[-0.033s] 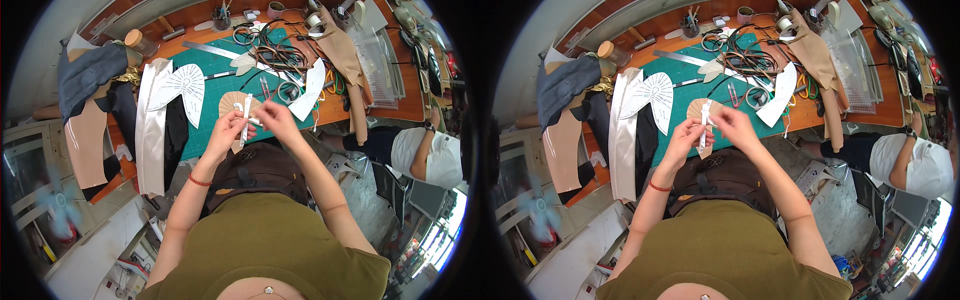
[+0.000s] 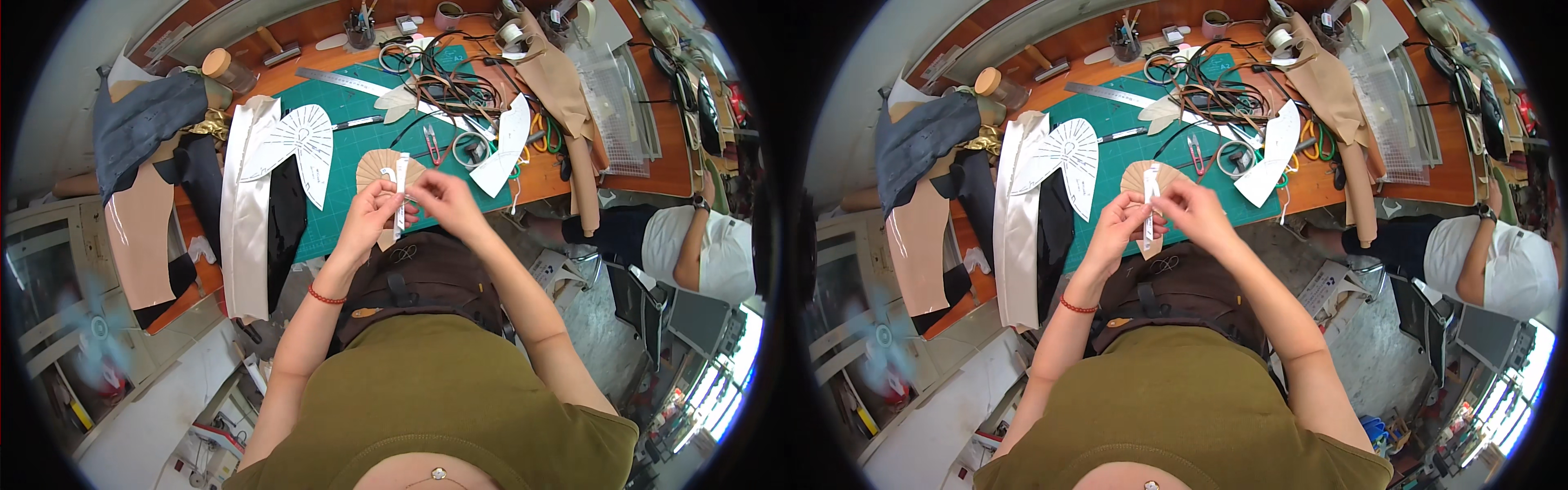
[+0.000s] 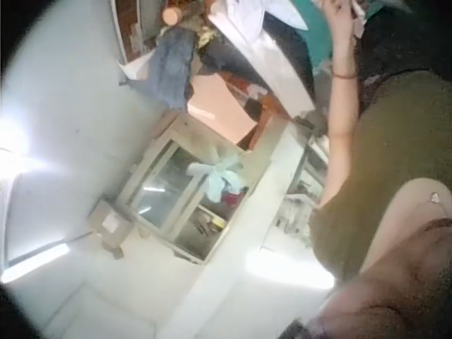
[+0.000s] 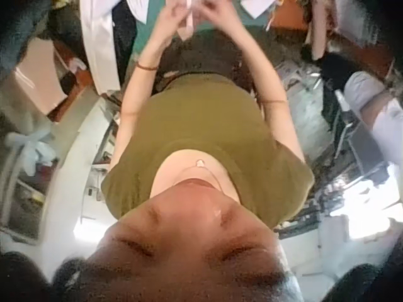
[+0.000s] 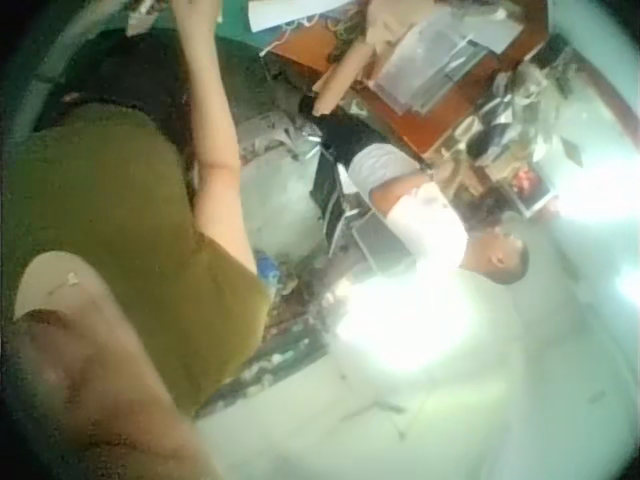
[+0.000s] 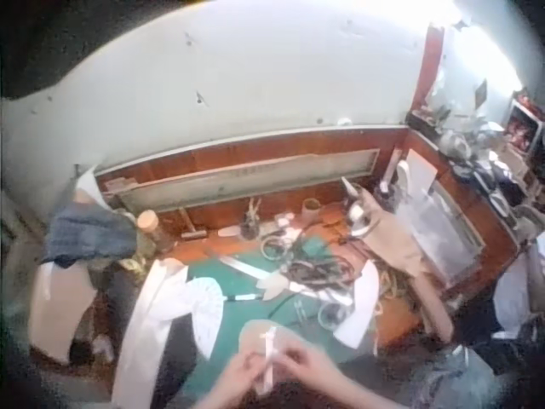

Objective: The person aligns a curved paper template on a piece of brown fabric and traces its outline with a pen. They then use scissors to cut the fabric along the marked line, separating the shaped piece from the main roll.

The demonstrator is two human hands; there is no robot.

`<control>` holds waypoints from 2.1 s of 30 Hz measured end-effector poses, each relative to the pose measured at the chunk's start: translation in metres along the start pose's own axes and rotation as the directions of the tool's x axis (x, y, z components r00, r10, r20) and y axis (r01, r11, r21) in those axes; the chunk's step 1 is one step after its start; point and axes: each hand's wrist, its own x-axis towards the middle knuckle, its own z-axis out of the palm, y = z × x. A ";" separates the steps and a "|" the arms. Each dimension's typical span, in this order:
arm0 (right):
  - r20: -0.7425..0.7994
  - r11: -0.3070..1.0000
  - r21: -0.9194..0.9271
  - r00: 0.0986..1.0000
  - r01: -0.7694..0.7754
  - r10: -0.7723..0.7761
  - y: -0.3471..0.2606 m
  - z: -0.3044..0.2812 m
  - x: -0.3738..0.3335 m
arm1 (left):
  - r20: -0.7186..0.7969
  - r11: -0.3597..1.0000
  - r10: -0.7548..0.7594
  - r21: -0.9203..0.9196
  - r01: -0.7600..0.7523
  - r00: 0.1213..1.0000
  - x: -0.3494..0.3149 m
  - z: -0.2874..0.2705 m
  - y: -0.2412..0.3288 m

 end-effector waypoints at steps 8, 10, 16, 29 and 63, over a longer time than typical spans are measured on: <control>-0.028 0.962 -0.192 0.978 0.196 -0.205 0.000 0.038 -0.030 | -0.056 0.992 -0.022 0.122 0.029 0.998 -0.029 -0.026 -0.014; -0.017 0.967 -0.155 0.978 0.201 -0.206 0.002 0.048 -0.040 | -0.103 0.985 -0.020 0.168 0.038 0.994 -0.040 -0.035 -0.021; 0.067 0.904 -0.306 0.954 0.299 -0.293 -0.003 0.060 -0.048 | -0.246 0.998 -0.006 0.057 0.021 0.969 -0.065 -0.038 -0.038; 0.119 0.954 -0.231 0.978 0.193 -0.169 0.001 0.072 -0.042 | -0.386 1.000 0.018 0.008 -0.017 0.922 -0.068 -0.032 -0.052; 0.051 0.998 -0.055 0.999 0.007 -0.004 -0.001 0.055 -0.033 | -0.352 0.948 -0.057 -0.313 -0.060 0.934 -0.052 -0.025 -0.036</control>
